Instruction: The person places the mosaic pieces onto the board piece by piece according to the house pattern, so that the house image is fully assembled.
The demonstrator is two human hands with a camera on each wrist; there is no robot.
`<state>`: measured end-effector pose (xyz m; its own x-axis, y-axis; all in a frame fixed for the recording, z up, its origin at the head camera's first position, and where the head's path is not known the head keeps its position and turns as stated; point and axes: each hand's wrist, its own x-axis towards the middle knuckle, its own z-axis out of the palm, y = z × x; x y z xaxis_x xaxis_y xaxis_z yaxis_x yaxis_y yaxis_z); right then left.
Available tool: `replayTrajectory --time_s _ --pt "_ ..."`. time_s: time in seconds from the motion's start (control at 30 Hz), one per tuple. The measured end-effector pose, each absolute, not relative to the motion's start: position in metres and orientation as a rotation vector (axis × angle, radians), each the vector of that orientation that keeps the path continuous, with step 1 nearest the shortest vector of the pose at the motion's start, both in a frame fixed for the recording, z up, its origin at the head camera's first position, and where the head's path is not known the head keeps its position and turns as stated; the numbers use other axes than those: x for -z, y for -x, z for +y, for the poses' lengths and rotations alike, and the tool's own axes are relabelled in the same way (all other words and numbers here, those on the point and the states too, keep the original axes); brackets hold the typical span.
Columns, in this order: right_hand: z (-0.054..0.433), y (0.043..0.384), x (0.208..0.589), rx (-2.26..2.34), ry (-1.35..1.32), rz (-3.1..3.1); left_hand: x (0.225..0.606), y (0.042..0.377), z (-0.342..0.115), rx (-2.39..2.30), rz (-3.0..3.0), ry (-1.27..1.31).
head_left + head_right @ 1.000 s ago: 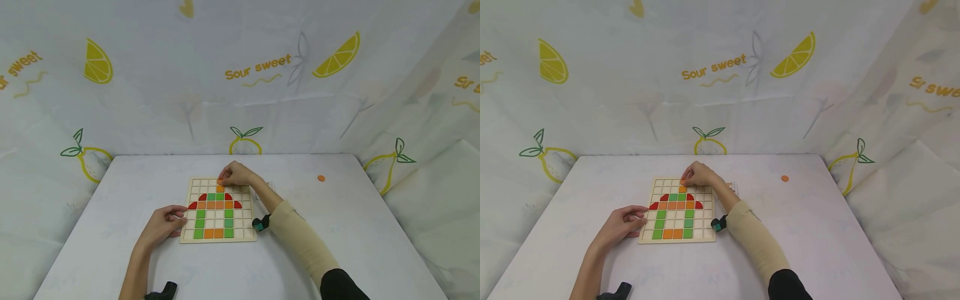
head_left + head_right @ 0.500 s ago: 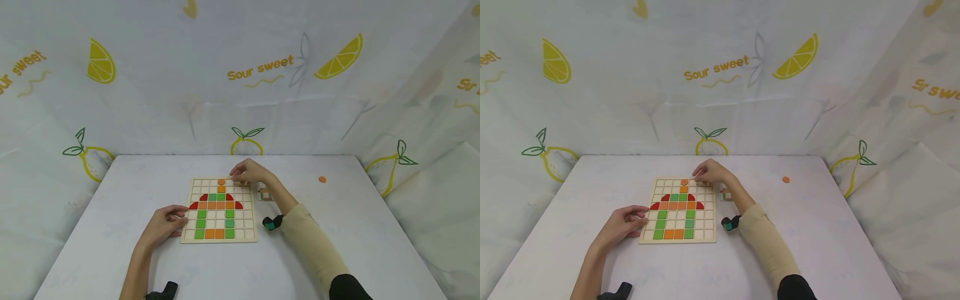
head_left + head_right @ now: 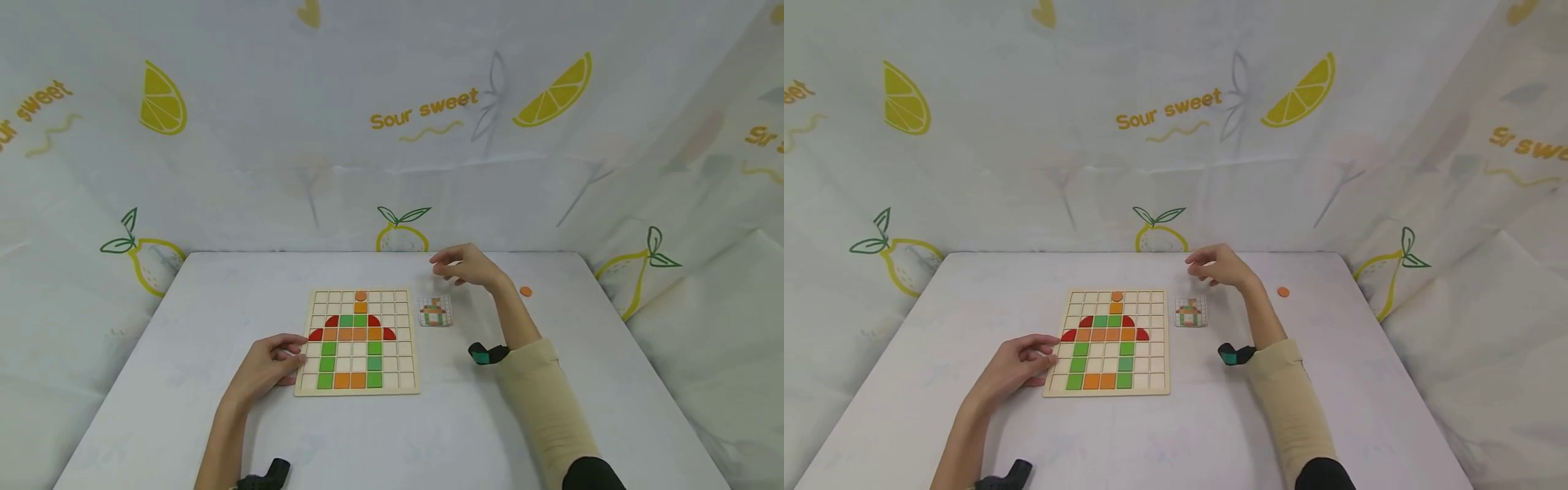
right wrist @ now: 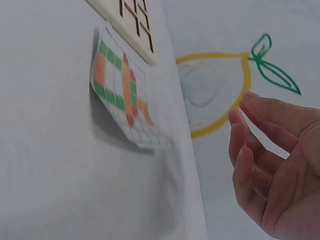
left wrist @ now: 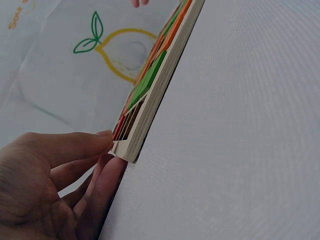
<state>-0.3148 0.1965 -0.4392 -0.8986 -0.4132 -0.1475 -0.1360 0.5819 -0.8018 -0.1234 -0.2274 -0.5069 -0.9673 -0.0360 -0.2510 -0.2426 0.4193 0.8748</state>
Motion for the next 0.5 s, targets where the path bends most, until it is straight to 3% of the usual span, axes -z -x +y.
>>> replayTrajectory --time_s 0.5 --pt "0.335 0.298 0.450 1.215 0.151 2.575 0.507 0.124 -0.228 -1.570 2.473 0.252"
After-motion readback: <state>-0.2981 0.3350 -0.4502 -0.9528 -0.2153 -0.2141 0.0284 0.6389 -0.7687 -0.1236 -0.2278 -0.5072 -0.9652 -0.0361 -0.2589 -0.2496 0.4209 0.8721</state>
